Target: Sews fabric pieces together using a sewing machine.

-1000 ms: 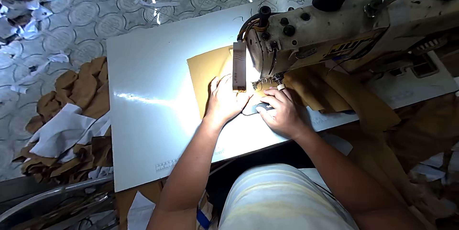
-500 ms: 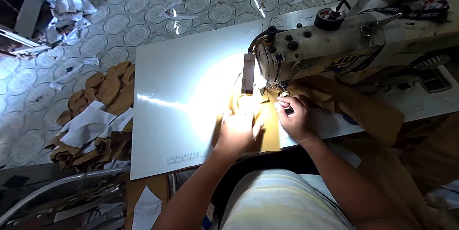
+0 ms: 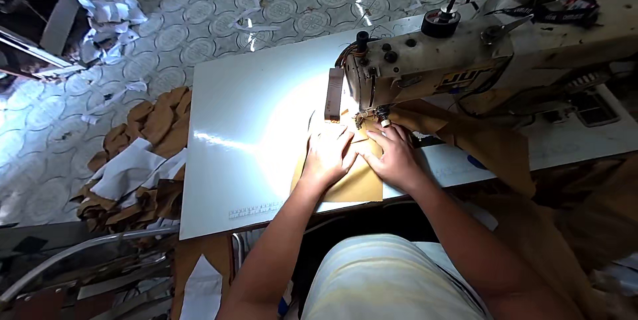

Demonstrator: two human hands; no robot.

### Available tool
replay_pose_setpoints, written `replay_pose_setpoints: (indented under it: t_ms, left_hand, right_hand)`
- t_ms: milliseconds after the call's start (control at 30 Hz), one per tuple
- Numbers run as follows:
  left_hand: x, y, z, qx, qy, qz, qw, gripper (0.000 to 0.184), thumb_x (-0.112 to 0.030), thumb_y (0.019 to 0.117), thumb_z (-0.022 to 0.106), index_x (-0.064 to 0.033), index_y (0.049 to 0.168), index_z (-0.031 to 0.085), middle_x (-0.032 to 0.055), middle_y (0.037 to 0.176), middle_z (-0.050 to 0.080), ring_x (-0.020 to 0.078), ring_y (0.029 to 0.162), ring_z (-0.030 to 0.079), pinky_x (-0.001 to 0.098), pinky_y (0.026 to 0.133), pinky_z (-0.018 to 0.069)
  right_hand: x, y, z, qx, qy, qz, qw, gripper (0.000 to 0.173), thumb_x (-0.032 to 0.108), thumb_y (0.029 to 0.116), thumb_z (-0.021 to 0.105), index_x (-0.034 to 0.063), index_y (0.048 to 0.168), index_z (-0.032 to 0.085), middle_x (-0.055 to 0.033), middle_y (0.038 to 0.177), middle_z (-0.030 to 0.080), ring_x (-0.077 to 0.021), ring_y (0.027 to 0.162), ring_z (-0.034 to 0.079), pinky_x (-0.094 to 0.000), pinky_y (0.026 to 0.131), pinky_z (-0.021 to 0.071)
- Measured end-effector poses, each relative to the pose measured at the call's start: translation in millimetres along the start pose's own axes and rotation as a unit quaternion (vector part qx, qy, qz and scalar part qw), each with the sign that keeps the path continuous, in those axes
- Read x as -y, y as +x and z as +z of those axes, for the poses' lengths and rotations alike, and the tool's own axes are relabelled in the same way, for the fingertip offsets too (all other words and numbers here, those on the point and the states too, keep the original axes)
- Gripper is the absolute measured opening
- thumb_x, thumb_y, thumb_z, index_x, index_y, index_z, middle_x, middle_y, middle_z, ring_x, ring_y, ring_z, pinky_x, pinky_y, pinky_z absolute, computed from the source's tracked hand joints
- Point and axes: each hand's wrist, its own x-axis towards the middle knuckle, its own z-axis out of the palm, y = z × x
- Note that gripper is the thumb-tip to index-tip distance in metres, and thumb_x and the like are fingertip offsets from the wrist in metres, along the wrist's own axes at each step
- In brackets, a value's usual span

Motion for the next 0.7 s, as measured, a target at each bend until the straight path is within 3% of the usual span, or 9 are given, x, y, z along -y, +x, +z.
replay_pose_setpoints:
  t_ms: [67, 133, 233, 333, 433, 600, 700]
  left_hand:
    - [-11, -4, 3, -0.009, 0.003, -0.037, 0.999, 0.053, -0.051, 0.1039, 0.040, -0.0218, 0.140, 0.064, 0.0017, 0.149, 0.058, 0.0221, 0.143, 0.048, 0.0559, 0.119, 0.0320]
    - [-23, -7, 0, 0.027, 0.020, -0.069, 0.997, 0.062, -0.061, 0.1035, 0.035, -0.0229, 0.145, 0.059, 0.0022, 0.152, 0.054, 0.0249, 0.144, 0.046, 0.0606, 0.119, 0.0295]
    - [-28, 0, -7, 0.053, 0.043, -0.074, 0.995, 0.069, -0.069, 0.0987, 0.040, -0.0217, 0.144, 0.060, 0.0054, 0.149, 0.056, 0.0290, 0.141, 0.049, 0.0666, 0.116, 0.0275]
    - [-16, 3, 4, 0.003, 0.038, -0.055, 0.998, 0.064, -0.071, 0.0976, 0.040, -0.0253, 0.135, 0.066, 0.0037, 0.142, 0.061, 0.0266, 0.136, 0.052, 0.0643, 0.118, 0.0265]
    - [-13, 2, 6, 0.008, 0.028, -0.058, 0.998, 0.066, -0.072, 0.0974, 0.038, -0.0268, 0.139, 0.063, 0.0020, 0.147, 0.057, 0.0263, 0.141, 0.048, 0.0633, 0.120, 0.0232]
    - [-17, -3, 7, 0.005, 0.033, -0.063, 0.997, 0.070, -0.072, 0.0978, 0.037, -0.0247, 0.143, 0.061, 0.0012, 0.153, 0.053, 0.0256, 0.144, 0.045, 0.0629, 0.120, 0.0221]
    - [-17, -3, 8, 0.015, 0.032, -0.066, 0.997, 0.070, -0.072, 0.0981, 0.035, -0.0252, 0.144, 0.060, -0.0001, 0.154, 0.052, 0.0251, 0.145, 0.044, 0.0621, 0.120, 0.0239]
  right_hand:
    - [0, 7, -12, 0.078, -0.061, 0.017, 0.995, 0.063, 0.063, 0.0964, 0.053, 0.0217, 0.143, 0.062, -0.0096, 0.150, 0.053, -0.0349, 0.139, 0.047, -0.0622, 0.111, 0.0372]
    - [-12, 14, -23, 0.111, -0.083, 0.021, 0.990, 0.062, 0.062, 0.0978, 0.052, 0.0245, 0.148, 0.057, -0.0110, 0.151, 0.054, -0.0370, 0.137, 0.050, -0.0649, 0.108, 0.0390]
    - [-36, 18, -28, 0.081, -0.069, 0.002, 0.994, 0.059, 0.057, 0.1011, 0.050, 0.0229, 0.149, 0.056, -0.0133, 0.145, 0.060, -0.0356, 0.131, 0.058, -0.0629, 0.103, 0.0466]
    - [-44, 12, -21, 0.005, -0.047, 0.001, 0.999, 0.055, 0.053, 0.1004, 0.053, 0.0182, 0.142, 0.063, -0.0123, 0.130, 0.068, -0.0301, 0.115, 0.068, -0.0559, 0.093, 0.0544]
    - [-48, 8, -19, -0.076, -0.015, -0.006, 0.997, 0.048, 0.046, 0.0968, 0.062, 0.0119, 0.129, 0.071, -0.0125, 0.116, 0.074, -0.0275, 0.104, 0.071, -0.0499, 0.089, 0.0570]
    - [-56, 5, -17, -0.138, 0.070, -0.039, 0.987, 0.036, 0.035, 0.0976, 0.066, 0.0083, 0.120, 0.074, -0.0103, 0.113, 0.075, -0.0220, 0.105, 0.071, -0.0447, 0.094, 0.0567]
    - [-55, 2, -16, -0.135, 0.081, -0.075, 0.985, 0.032, 0.032, 0.0974, 0.065, 0.0085, 0.118, 0.075, -0.0091, 0.114, 0.076, -0.0205, 0.103, 0.072, -0.0424, 0.091, 0.0578]
